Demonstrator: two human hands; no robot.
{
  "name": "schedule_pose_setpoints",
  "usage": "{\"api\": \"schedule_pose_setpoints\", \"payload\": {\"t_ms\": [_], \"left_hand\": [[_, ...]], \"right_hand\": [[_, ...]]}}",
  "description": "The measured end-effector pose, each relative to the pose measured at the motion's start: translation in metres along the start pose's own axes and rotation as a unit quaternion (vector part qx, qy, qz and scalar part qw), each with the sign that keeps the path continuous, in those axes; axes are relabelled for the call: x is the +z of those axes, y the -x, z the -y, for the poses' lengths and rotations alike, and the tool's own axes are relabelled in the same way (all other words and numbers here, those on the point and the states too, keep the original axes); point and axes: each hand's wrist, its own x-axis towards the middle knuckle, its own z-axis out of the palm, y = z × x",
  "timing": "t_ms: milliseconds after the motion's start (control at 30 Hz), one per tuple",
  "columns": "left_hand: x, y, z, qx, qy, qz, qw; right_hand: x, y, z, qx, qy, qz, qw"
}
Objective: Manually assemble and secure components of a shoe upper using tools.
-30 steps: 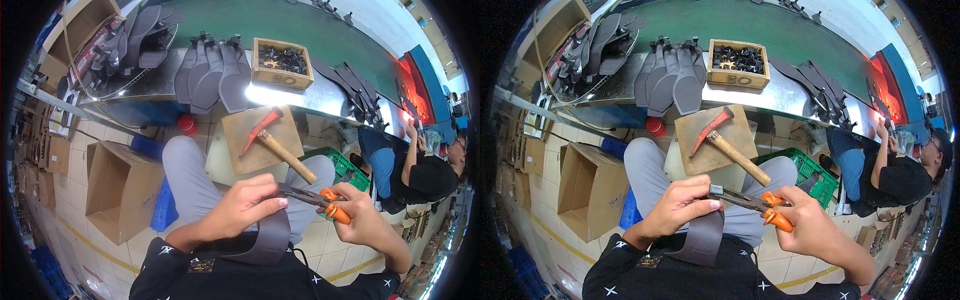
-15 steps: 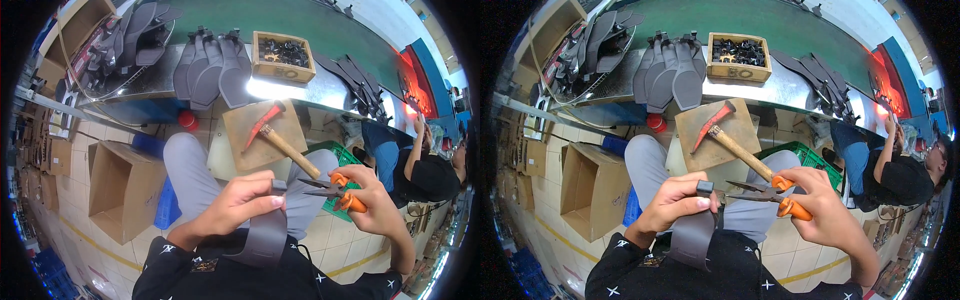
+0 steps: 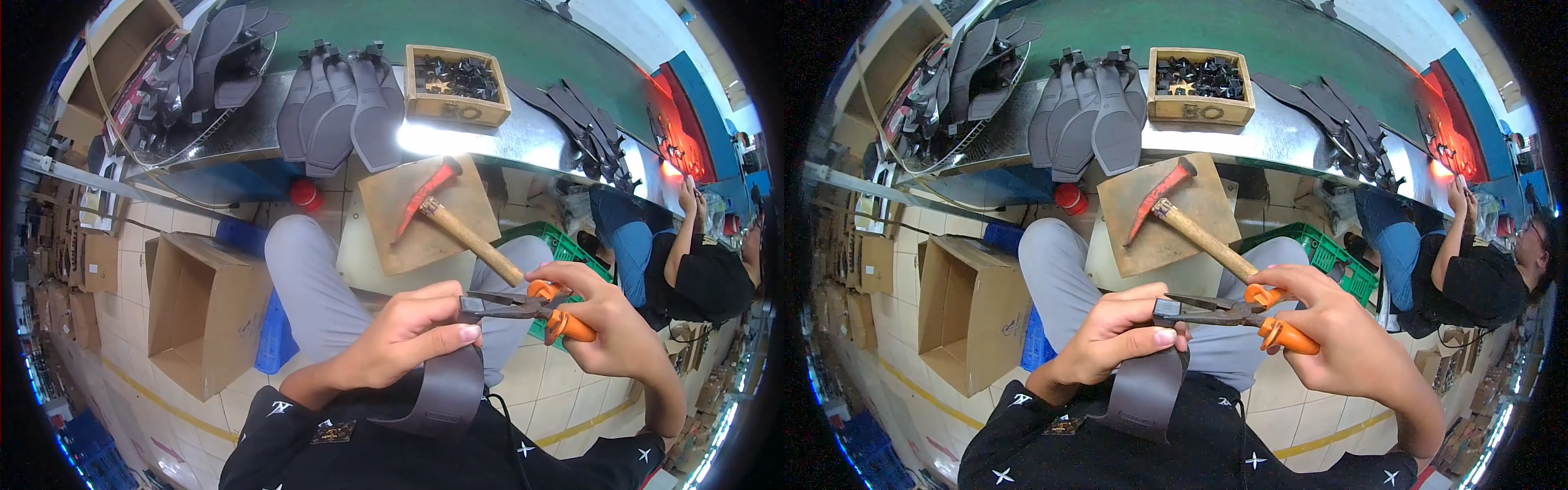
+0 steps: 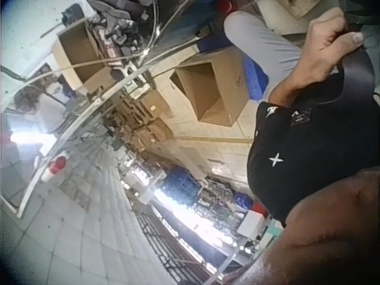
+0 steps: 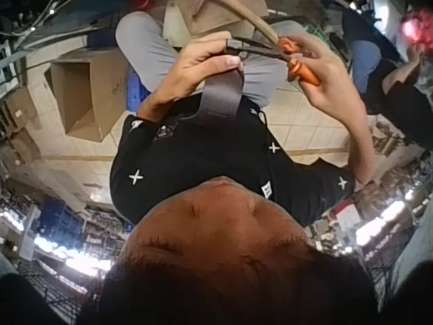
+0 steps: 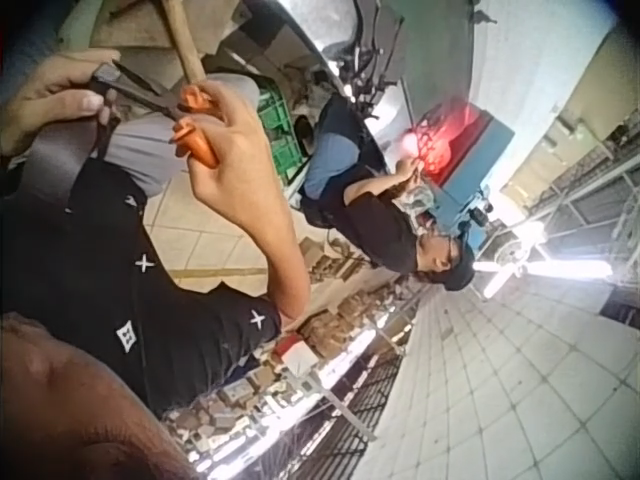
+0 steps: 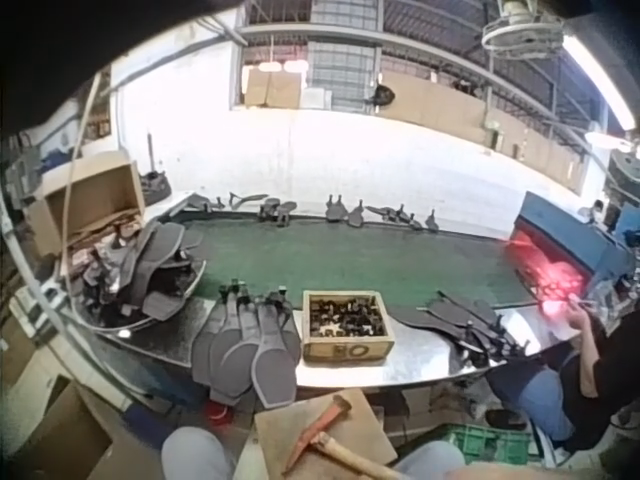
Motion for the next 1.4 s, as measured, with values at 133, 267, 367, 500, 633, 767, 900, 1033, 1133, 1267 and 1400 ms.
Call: {"api": "schedule_pose_setpoints", "payload": {"t_ms": [133,267,367,500,633,767,900,1033,1133,1267,1400], "left_hand": [[0.002,0.0,0.003,0.006,-0.008,-0.005,1.0],[0.002,0.0,0.004,0.01,-0.022,0.003,1.0],[0.002,0.0,0.001,0.013,-0.037,0.005,0.999],[0.002,-0.002,0.002,0.007,-0.025,0.009,1.0],[0.002,-0.002,0.002,0.002,-0.011,0.011,1.0],[0.001,-0.002,0.003,0.007,-0.022,0.01,1.0],[0.002,-0.002,0.002,0.007,-0.038,0.005,0.999],[0.0,-0.002,0.001,-0.009,-0.04,0.014,0.999],[0.005,-0.002,0.002,0.011,-0.045,-0.018,0.999],[0.003,0.005,0.005,-0.004,-0.09,-0.034,0.995],[0.003,0.004,0.003,-0.011,-0.103,-0.036,0.994]], "right_hand": [[0.002,0.001,0.0,-0.009,0.024,0.012,1.0],[0.002,0.002,0.004,0.03,-0.008,0.011,0.999],[0.002,0.0,0.006,0.03,-0.003,0.013,0.999],[-0.001,-0.001,0.008,0.028,0.008,0.025,0.999],[-0.004,0.0,0.01,0.033,-0.005,0.028,0.999],[0.001,0.0,0.011,0.048,-0.004,0.012,0.999],[0.0,0.001,0.008,0.019,0.032,0.004,0.999],[0.001,0.005,0.009,0.033,0.001,0.016,0.999],[0.001,0.007,0.014,0.072,0.004,0.03,0.997],[0.007,0.0,0.009,0.051,0.005,0.043,0.998],[0.009,0.004,0.014,0.065,0.023,0.034,0.997]]}}
